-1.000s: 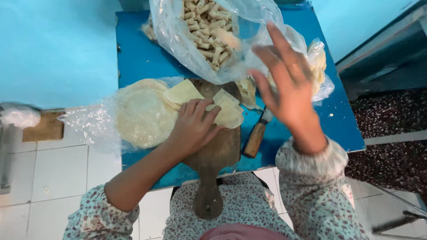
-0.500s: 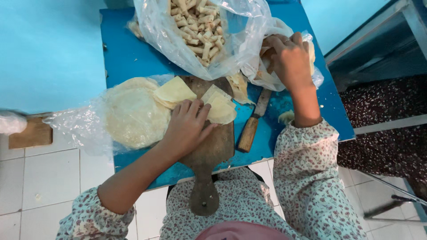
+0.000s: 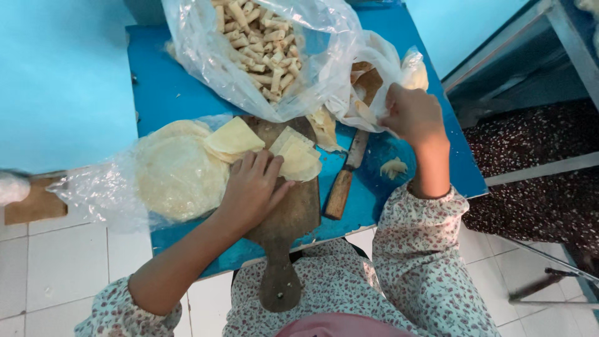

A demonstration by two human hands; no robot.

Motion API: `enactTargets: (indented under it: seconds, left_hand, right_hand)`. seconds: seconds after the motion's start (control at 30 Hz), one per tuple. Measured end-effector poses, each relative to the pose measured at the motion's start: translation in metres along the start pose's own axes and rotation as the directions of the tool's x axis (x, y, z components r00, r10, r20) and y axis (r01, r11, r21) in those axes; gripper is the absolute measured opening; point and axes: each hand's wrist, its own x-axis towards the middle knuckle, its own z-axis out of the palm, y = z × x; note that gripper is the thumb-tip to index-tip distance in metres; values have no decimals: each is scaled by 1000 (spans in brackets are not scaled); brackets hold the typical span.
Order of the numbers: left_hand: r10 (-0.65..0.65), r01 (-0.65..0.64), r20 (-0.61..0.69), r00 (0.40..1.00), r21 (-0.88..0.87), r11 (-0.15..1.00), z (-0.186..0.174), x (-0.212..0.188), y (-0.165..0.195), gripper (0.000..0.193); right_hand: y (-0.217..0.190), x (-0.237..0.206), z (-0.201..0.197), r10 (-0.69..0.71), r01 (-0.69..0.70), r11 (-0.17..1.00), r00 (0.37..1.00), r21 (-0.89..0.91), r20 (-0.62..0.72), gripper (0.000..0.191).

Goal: The person folds thin square pastry wrappers around a filling, pinching the edges closed to form stuffed pastries, and places the finished pastries into a plastic bag. They take wrappers one at a time from a stack on the board, add filling with a spoon, and set completed pastries aside.

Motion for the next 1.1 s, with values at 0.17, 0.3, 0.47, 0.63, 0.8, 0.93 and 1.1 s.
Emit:
enactTargets:
  seconds: [0.17,0.3,0.47,0.63,0.8,0.93,1.1]
  left_hand:
    - [-1,1,30,1000,-26,1000,-2,5,5,46]
    - [22,-21,20,1000,-29,999,-2,5,7,46]
    - [30,-29,28,999,-34,999,-2,5,5,47]
    - [29,-27,31,999,-41,999,-3,4,2,47]
    - [36,-35,23,999,-37,999,-3,5,-2,48]
    - [35,-35,26,999,-3,999,-4,4,-7,47]
    - [44,-44,32,999,-9,999,-4,1,-9,48]
  right_hand:
    - [4,1,4,27,-27,993,1000,-112,-5,35]
    - [4,-4,1,-21,12,993,997,120,68,36]
    - [-14,-2,-9,-81,74,995,991,71,105,42]
    - [-33,1,-31,93,-73,912,995,404,-31,34]
    - [-41,9,-27,157,-89,775,986,625,-55,31]
    - [-37,17,-10,59,104,795,967,598,-246,24]
    - [-24,20,2,144,89,722,951,686,-274,12]
